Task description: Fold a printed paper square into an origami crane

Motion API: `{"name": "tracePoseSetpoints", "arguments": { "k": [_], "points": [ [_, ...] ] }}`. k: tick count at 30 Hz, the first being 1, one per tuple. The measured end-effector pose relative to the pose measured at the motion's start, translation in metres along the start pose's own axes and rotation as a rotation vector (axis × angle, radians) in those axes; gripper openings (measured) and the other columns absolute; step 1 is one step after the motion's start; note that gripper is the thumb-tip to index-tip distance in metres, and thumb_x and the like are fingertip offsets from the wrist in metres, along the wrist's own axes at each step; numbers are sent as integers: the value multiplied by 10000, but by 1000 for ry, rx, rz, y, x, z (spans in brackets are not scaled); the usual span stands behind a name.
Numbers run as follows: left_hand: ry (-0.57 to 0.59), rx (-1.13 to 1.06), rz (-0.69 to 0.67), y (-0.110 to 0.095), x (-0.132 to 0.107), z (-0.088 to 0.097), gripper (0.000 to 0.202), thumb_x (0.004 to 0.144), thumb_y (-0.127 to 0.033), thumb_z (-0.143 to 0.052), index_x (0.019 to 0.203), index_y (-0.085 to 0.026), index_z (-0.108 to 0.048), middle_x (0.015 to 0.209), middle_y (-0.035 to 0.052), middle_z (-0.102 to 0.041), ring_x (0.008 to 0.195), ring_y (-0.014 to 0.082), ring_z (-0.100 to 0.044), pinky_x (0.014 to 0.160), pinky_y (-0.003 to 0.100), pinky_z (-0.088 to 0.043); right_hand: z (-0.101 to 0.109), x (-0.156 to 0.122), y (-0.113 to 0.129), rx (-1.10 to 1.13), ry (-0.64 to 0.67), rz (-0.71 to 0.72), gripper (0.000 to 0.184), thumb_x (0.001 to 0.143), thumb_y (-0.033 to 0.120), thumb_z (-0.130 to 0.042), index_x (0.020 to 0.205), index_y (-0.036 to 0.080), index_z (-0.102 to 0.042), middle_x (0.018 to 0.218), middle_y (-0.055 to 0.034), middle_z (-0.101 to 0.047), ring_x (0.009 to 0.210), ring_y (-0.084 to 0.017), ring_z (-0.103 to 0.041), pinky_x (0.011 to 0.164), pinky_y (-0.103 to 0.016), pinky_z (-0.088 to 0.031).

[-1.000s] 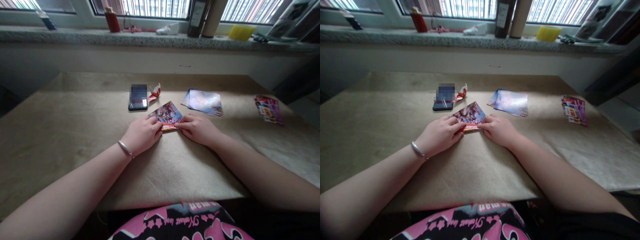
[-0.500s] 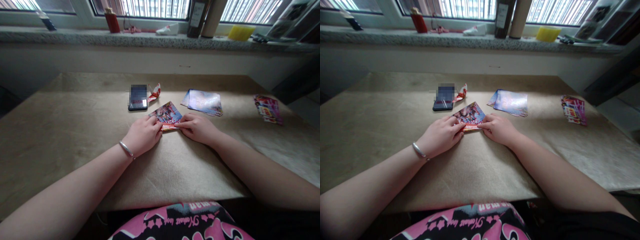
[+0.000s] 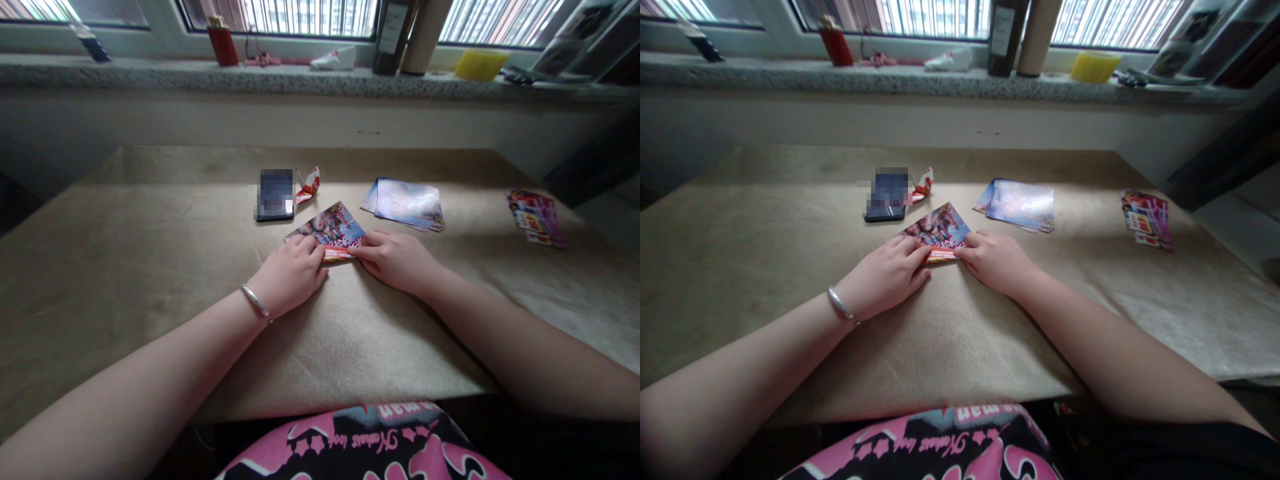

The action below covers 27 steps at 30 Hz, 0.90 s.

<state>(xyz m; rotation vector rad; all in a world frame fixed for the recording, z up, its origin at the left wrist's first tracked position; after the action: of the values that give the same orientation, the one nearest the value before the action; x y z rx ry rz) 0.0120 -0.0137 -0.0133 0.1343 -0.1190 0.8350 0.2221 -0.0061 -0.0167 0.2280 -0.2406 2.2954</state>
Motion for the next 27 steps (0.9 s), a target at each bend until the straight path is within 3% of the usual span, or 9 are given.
{"name": "tracePoseSetpoints", "arguments": {
  "k": [6,16,22,27],
  "points": [
    [-3,-13,26,-2,-2,-1,363,918,-324,-418,1229,-186,-546,1038,135,-557,1013,267,-492,838,395,-455,1,1,-1,61,9,-36,229,903,254,-477,947,209,-697,854,-50,-660,801,-169,-569,640,-268,-364],
    [-42,-16,-3,-4,-2,-4,370,919,-289,-398,1222,-141,-552,1114,146,-558,1074,271,-482,925,413,-417,-4,1,-10,293,-59,-57,182,855,216,-549,850,201,-730,852,-58,-669,765,-150,-581,707,-273,-427],
    [7,-2,-113,-3,1,-6,453,927,-341,-395,1258,-51,-502,1147,158,-541,1085,264,-479,974,379,-393,-3,0,-10,238,-43,-37,199,864,226,-534,841,202,-731,833,-54,-660,775,-159,-566,720,-281,-417],
    [14,-5,-125,-4,0,-3,467,918,-385,-424,1311,-137,-468,1112,133,-543,1038,257,-483,942,384,-408,0,0,-9,196,-13,-32,216,881,236,-508,868,210,-722,831,-52,-647,770,-158,-557,690,-274,-396]
  ]
}}
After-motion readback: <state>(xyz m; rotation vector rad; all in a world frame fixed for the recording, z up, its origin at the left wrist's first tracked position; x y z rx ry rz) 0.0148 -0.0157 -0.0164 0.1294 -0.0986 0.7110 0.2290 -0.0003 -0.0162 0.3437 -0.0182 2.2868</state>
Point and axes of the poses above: each hand's wrist, its own x-axis towards the middle knuckle, its own z-axis out of the back of the hand, y = z × x, the point moved 1 cm from there along x, towards the middle knuckle
